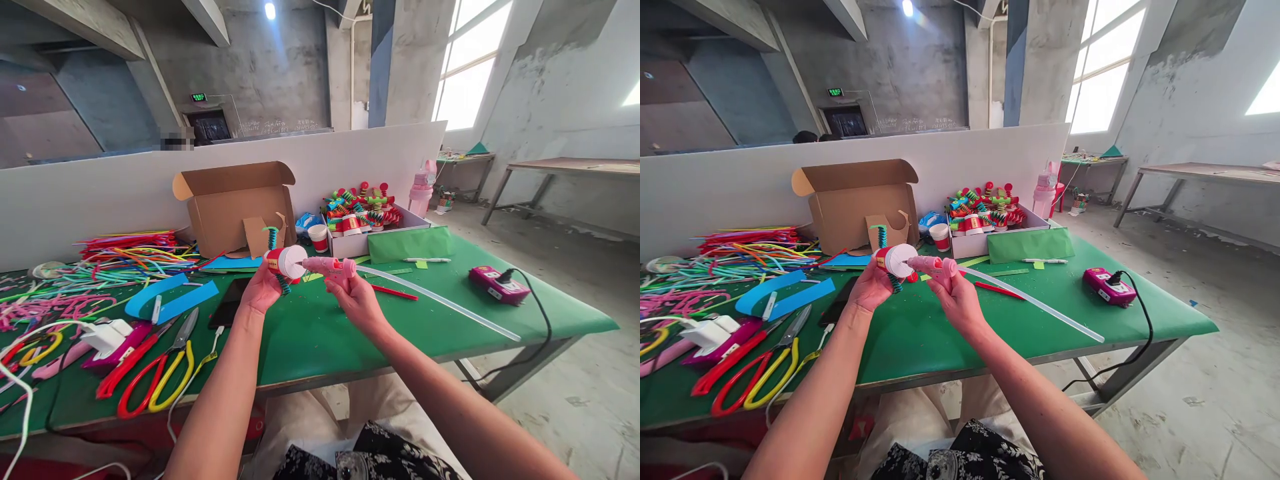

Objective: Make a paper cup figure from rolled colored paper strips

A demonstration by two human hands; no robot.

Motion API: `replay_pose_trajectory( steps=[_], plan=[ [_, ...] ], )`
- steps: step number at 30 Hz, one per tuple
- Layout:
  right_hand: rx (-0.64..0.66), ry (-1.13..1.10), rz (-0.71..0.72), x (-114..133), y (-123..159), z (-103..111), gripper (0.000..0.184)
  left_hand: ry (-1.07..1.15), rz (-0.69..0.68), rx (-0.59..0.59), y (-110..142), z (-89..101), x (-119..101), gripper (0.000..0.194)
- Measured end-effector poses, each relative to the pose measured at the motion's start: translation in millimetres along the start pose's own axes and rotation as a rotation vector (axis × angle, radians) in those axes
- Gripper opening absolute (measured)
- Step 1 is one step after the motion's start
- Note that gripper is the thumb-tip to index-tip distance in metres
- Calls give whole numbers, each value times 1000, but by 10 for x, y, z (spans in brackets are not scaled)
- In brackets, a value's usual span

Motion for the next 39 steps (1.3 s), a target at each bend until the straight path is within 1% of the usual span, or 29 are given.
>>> replay_pose_trajectory(
  steps=[4, 9, 16, 21, 28, 31, 36, 39],
  plan=[
    [-3, -3, -14, -23, -1, -2, 31, -6, 3, 9, 6, -16, 0, 33],
    [4, 3, -24, -30, -4, -14, 33, 14, 10, 20, 16, -51, 1, 32],
    [-14, 0, -4, -23, -1, -3, 33, 10, 24, 6, -6, 0, 8, 39],
    [-7, 21, -2, -15, 1, -3, 32, -5, 20, -6, 1, -2, 7, 37],
    [-7, 27, 20, 24, 0, -6, 31, -20, 18, 3, -8, 6, 8, 42],
    [-2, 18, 25, 35, -2, -11, 31, -23, 13, 3, -8, 7, 11, 41],
    [-21, 20, 7, 4, -3, -6, 32, -2, 12, 15, -2, -14, 19, 31],
    [-31, 17, 14, 0, -6, -2, 32, -14, 14, 11, -6, -1, 18, 33]
  ],
)
Point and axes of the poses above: each hand's wrist, its own y-axis away from the middle knuckle, its own z-axis out of the back of the hand, x = y × z, the point moved 8 cm from there along -y, towards the middle knuckle, and after that the axes turned 1 degree about -z, right-handed, at the moved point
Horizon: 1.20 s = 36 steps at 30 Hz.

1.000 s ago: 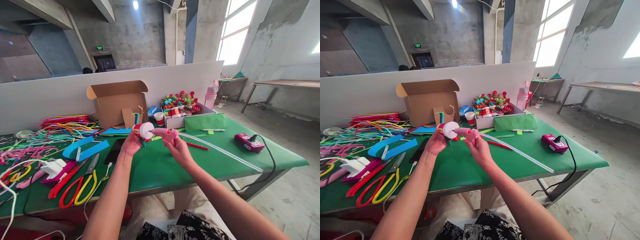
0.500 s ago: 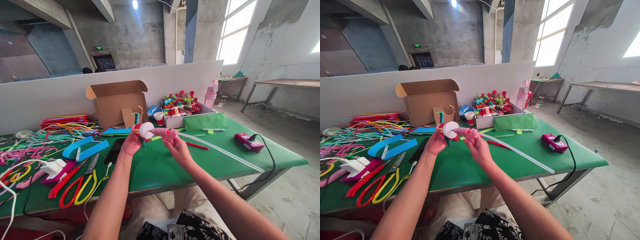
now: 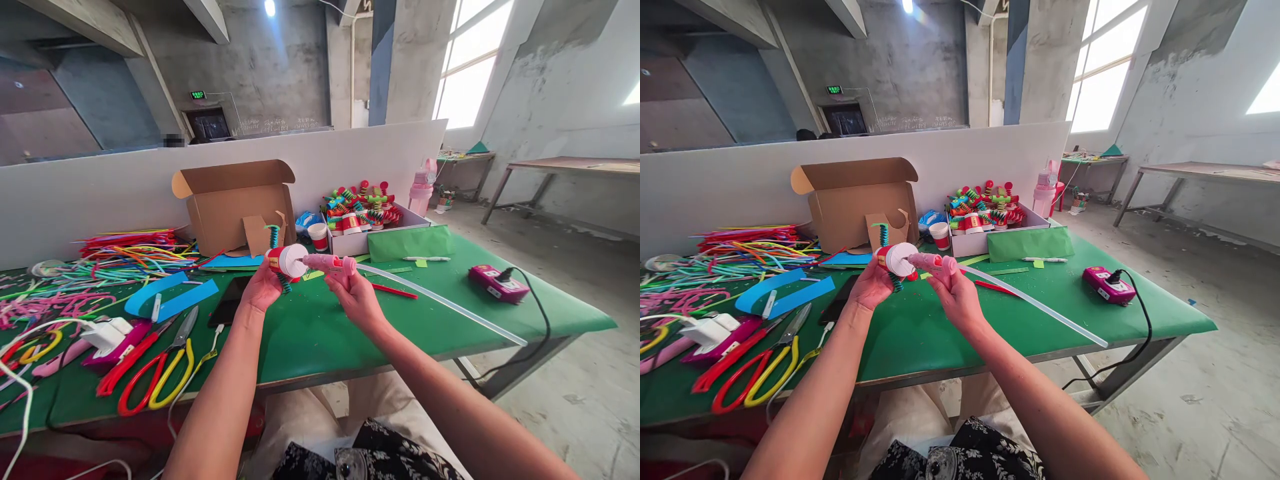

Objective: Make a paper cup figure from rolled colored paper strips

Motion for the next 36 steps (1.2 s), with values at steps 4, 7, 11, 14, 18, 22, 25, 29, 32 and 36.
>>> replay_pose_trajectory(
  steps=[4, 7, 11, 14, 18, 22, 25, 29, 32, 36],
  plan=[
    [-1, -10, 6, 10, -10, 2, 31, -13, 7, 2, -6, 14, 2, 35],
    [-5, -20, -6, -4, -19, 6, 30, -10, 7, 10, -2, 1, 1, 33],
    [-26, -27, -24, -38, -26, 22, 30, -4, 4, 14, 6, -17, -4, 30],
    [-15, -31, -23, -43, -22, 18, 30, -10, 10, 13, 7, -12, -1, 33],
    [-3, -16, -48, -76, -9, 16, 30, -9, 9, 1, 6, 7, -3, 39],
    [-13, -3, -32, -100, 1, 23, 29, 4, -5, -1, 17, -16, -15, 36],
    [-8, -4, -17, -107, 15, 11, 29, 1, -20, -10, 34, -44, -26, 35],
    [4, -20, 5, -82, 36, -11, 31, -10, -23, -24, 49, -63, -29, 34],
    [7, -20, 18, -54, 38, -20, 32, 2, -19, -21, 48, -72, -25, 34],
    [13, -16, 25, -24, 28, -28, 31, 17, -11, -22, 37, -59, -17, 35]
  ],
)
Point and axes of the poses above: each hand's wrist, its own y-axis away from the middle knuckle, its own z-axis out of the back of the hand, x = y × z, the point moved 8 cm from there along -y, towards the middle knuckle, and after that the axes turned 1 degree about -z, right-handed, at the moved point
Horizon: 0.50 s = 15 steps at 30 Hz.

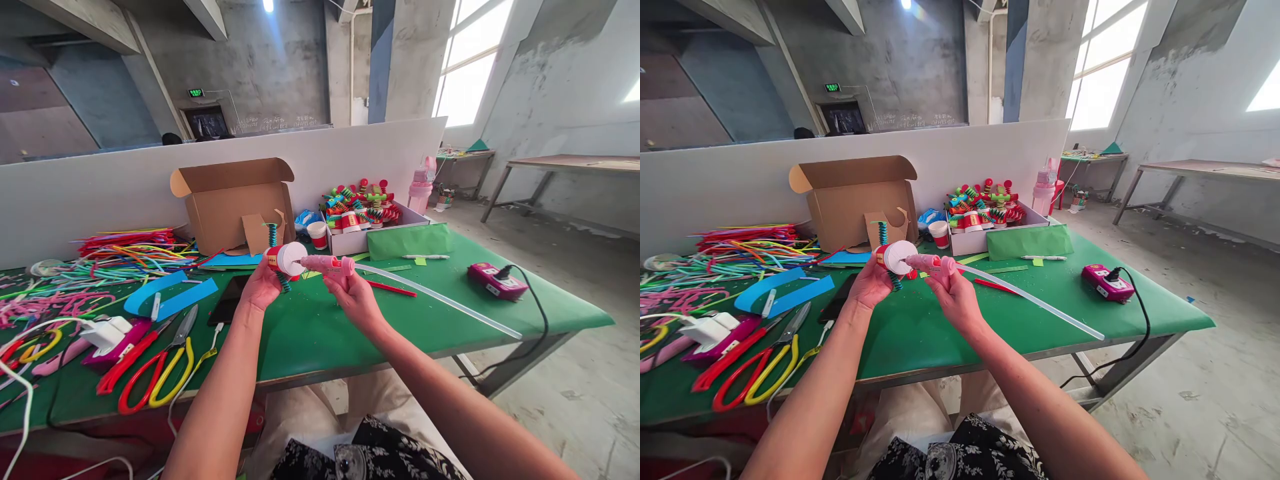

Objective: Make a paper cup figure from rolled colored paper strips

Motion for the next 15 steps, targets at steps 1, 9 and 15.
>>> replay_pose_trajectory(
  steps=[1, 9, 15],
  plan=[
    [2, -2, 2, 5, -1, 0, 31, 1, 2, 3, -3, 4, 2, 36],
    [11, 11, -19, -44, 4, 24, 29, 4, 11, 7, -20, 31, 10, 37],
    [-2, 9, -19, -23, 7, 39, 29, 8, 16, 11, -17, 22, 22, 37]
  ],
)
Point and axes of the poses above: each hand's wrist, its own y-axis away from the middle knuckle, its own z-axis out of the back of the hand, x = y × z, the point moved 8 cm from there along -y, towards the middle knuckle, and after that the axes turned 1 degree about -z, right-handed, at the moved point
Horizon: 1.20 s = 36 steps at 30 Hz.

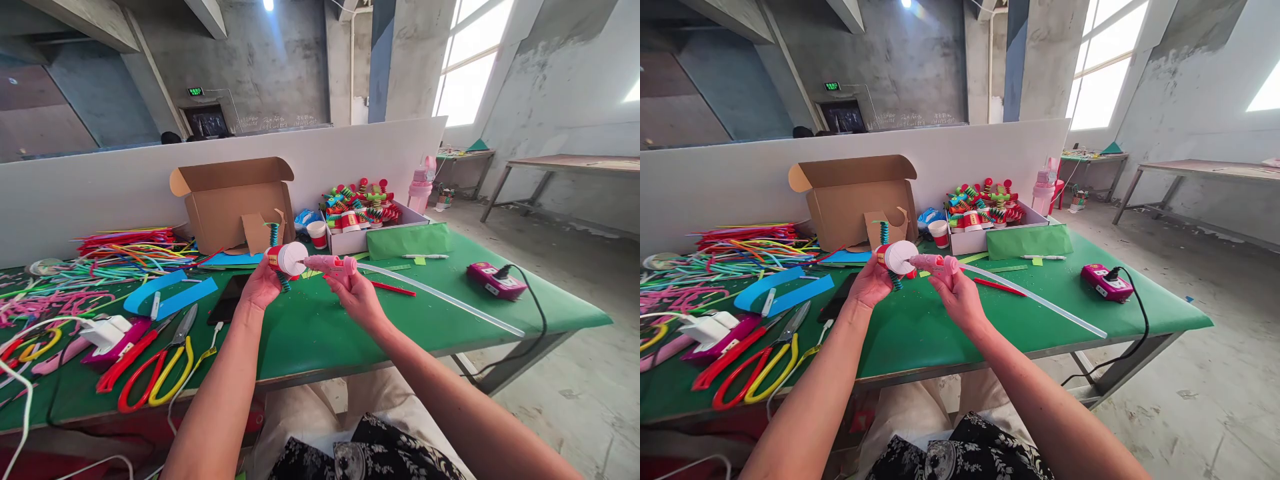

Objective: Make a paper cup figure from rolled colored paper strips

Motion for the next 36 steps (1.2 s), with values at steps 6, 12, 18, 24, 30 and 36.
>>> replay_pose_trajectory(
  steps=[6, 12, 18, 24, 30, 36],
  plan=[
    [7, 29, 15, -1, 9, 6, 30, -4, -6, -10, 13, -22, -15, 35],
    [0, 12, -6, -17, 9, 15, 30, -16, -8, -19, 13, -20, -19, 37],
    [-8, 12, 13, 9, -1, 12, 28, -27, -10, -19, 11, -16, -21, 36],
    [-13, 35, -36, -53, -7, 34, 31, -53, -15, -3, 0, 18, -15, 35],
    [-22, 42, 4, -21, -10, 38, 31, -67, -19, 4, -16, 40, -11, 37],
    [-37, 43, -16, -24, -54, 55, 33, -66, -27, 4, -19, 44, -19, 33]
  ],
)
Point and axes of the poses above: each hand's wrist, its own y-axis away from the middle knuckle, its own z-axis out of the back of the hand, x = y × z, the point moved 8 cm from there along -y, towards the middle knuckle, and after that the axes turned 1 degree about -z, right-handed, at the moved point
